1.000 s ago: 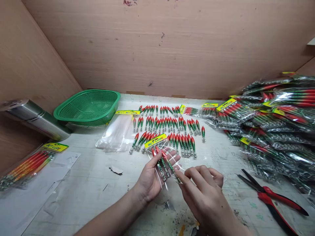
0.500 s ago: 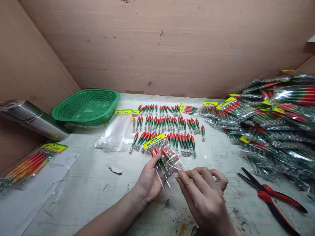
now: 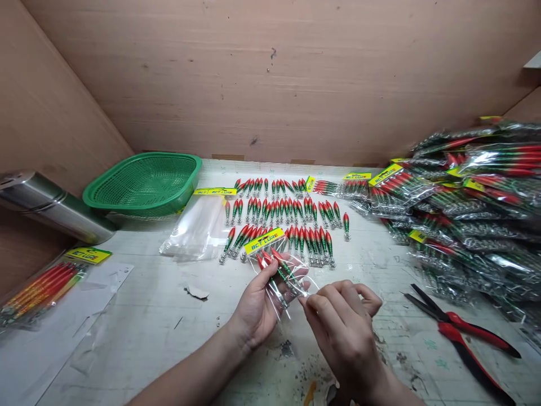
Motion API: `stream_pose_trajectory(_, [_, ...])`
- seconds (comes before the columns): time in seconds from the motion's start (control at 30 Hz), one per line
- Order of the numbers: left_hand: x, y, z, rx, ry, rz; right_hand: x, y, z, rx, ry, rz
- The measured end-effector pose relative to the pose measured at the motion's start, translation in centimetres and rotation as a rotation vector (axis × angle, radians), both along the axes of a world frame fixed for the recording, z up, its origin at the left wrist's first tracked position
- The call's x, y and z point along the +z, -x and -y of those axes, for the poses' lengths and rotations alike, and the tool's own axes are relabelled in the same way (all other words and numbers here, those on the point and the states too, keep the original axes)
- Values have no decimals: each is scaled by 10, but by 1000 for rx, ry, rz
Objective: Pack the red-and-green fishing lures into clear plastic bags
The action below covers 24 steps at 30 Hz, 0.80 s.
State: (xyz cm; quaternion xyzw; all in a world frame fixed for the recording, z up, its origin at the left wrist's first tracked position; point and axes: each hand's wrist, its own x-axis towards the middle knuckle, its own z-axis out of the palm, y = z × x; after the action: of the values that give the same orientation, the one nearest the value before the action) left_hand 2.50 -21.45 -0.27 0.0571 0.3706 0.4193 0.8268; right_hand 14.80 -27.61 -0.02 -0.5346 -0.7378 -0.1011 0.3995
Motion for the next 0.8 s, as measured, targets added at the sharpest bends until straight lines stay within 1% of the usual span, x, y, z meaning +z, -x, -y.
stream_pose_trajectory(0.2, [0,1,-1,32,-3,-41,3,-5,0,-13,-53,10])
stream_pose_trajectory(0.33, [-1,1,0,10,-74,-32,3,-4,-1,-14,-49,17])
stream_pose_trajectory(0.47, [-4,1,1,17,-108,-47,2,-2,1,-74,-63,-24])
stream_pose_trajectory(0.6, [-4,1,1,-5,-124,-39,0,-1,3,-114,-54,-63])
stream_pose_trajectory(0.8, [-1,0,2,-10,-96,-24,-4,2,2,-79,-108,31])
